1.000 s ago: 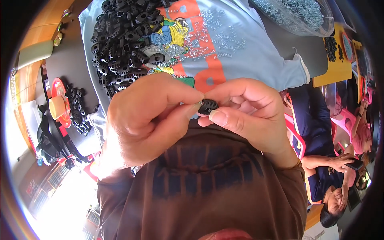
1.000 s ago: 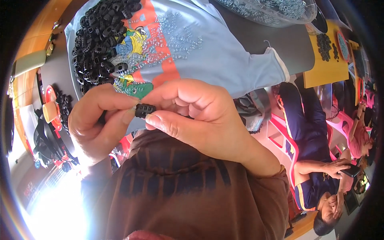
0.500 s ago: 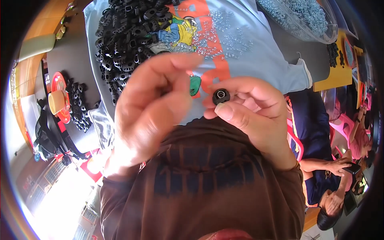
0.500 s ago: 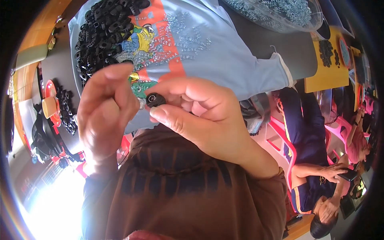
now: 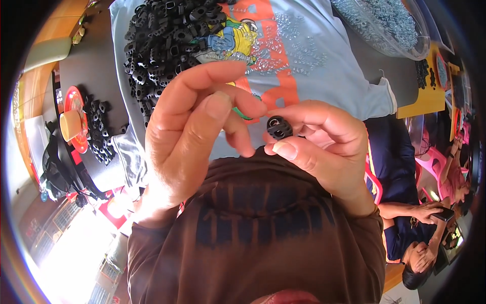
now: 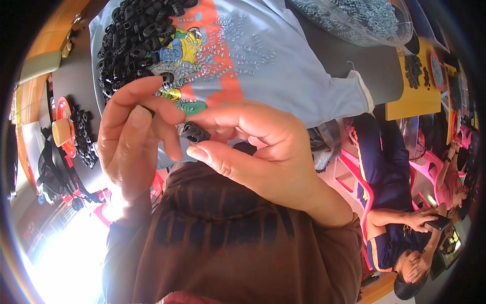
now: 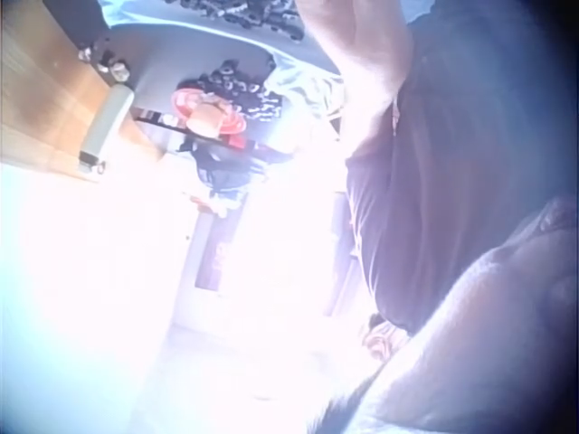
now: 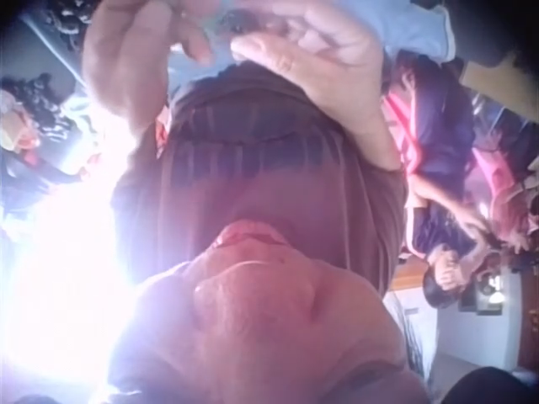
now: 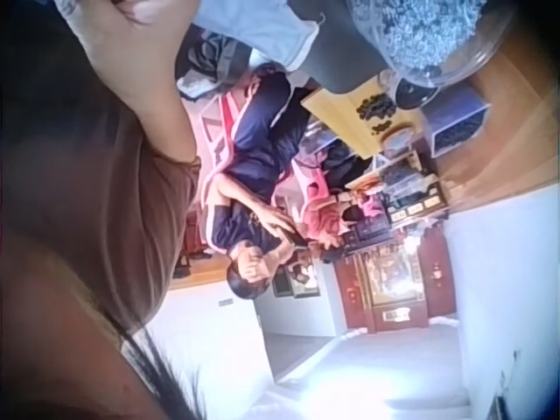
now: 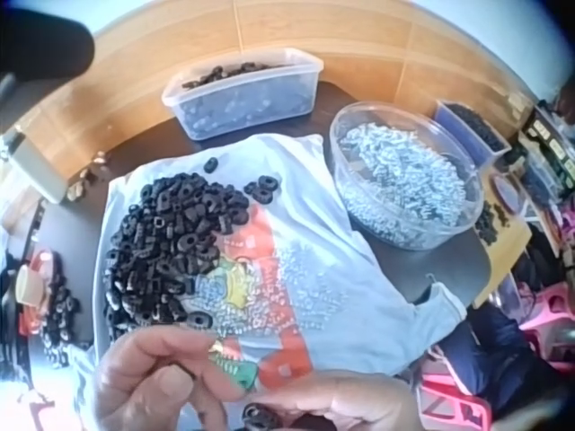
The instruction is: Assembling small black plastic components by inserting a inner ring into a housing.
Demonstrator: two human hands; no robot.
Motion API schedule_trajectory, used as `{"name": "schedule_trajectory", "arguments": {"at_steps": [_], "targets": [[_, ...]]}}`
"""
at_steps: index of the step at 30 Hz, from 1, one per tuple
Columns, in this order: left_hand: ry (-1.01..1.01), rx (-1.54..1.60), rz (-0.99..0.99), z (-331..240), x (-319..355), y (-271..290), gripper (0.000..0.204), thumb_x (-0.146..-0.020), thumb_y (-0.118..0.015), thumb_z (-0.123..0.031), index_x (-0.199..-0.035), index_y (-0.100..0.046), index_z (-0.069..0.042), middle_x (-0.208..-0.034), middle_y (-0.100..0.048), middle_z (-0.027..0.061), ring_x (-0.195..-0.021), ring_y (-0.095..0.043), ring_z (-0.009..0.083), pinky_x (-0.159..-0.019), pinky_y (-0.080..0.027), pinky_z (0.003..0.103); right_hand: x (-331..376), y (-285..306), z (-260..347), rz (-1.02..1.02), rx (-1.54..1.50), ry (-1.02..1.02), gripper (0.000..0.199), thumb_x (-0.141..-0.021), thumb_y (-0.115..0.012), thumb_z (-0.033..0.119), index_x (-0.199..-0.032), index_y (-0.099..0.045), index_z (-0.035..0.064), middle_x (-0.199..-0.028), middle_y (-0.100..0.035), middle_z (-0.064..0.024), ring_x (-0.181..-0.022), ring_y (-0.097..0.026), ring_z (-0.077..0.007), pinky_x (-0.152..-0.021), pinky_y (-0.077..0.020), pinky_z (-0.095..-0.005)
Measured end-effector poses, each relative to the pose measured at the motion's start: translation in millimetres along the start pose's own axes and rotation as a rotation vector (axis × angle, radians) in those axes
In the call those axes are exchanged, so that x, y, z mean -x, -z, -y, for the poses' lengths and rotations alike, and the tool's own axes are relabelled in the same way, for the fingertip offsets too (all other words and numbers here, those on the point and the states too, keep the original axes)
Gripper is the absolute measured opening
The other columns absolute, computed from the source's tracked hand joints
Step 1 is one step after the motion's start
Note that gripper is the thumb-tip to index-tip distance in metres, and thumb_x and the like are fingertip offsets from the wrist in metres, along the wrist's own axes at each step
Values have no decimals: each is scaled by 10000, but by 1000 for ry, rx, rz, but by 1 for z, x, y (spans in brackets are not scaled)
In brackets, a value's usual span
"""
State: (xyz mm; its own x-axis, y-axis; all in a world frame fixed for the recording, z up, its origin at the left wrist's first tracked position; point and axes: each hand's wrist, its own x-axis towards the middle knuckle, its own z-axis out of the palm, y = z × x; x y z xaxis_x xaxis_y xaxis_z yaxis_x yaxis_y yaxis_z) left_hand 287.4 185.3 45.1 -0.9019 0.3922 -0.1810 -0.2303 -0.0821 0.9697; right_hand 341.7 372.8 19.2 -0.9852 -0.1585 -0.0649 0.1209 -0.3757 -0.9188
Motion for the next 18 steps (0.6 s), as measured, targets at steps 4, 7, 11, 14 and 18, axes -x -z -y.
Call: {"name": "schedule_trajectory", "arguments": {"at_steps": [4, 7, 11, 14, 18], "targets": [[23, -24, -7, -4, 2, 0, 318, -1028, -451, -236, -1135, -519, 56, -834, -657, 164, -531, -533, 104, -510, -403, 211, 2, -2, 1, -41, -77, -61, 309, -839, -691, -54, -1139, -622, -80, -1051, -663, -144, -865, -669, -167, -773, -567, -305], [114, -7, -71, -6, 5, -2, 301, -1033, -446, -269, -1020, -528, 20, -749, -627, 135, -529, -501, 88, -484, -352, 196, 2, -2, 1, -37, -147, -55, 293, -841, -695, -49, -1127, -634, -70, -961, -671, -95, -861, -652, -130, -770, -535, -268], [120, 76, 100, -3, 2, 8, 295, -1048, -448, -265, -1114, -545, 5, -737, -555, 31, -571, -385, 41, -535, -315, 199, -2, 0, 1, -31, -4, 23, 265, -814, -705, -19, -1063, -636, -79, -934, -679, -162, -781, -688, -209, -721, -597, -335], [36, 141, 133, 5, 1, 10, 280, -1050, -447, -250, -1106, -552, 3, -692, -473, -16, -593, -347, 35, -529, -276, 197, -3, -2, 3, -70, -26, 44, 262, -805, -715, -5, -1044, -639, -79, -907, -682, -168, -733, -682, -211, -690, -597, -333], [17, 140, 151, 6, 2, 9, 257, -1049, -446, -219, -1124, -548, 4, -722, -468, -20, -611, -353, 34, -540, -276, 188, -5, 1, 2, 31, -266, 22, 308, -837, -690, -83, -1139, -633, -79, -966, -679, -103, -875, -667, -146, -775, -538, -263]]}}
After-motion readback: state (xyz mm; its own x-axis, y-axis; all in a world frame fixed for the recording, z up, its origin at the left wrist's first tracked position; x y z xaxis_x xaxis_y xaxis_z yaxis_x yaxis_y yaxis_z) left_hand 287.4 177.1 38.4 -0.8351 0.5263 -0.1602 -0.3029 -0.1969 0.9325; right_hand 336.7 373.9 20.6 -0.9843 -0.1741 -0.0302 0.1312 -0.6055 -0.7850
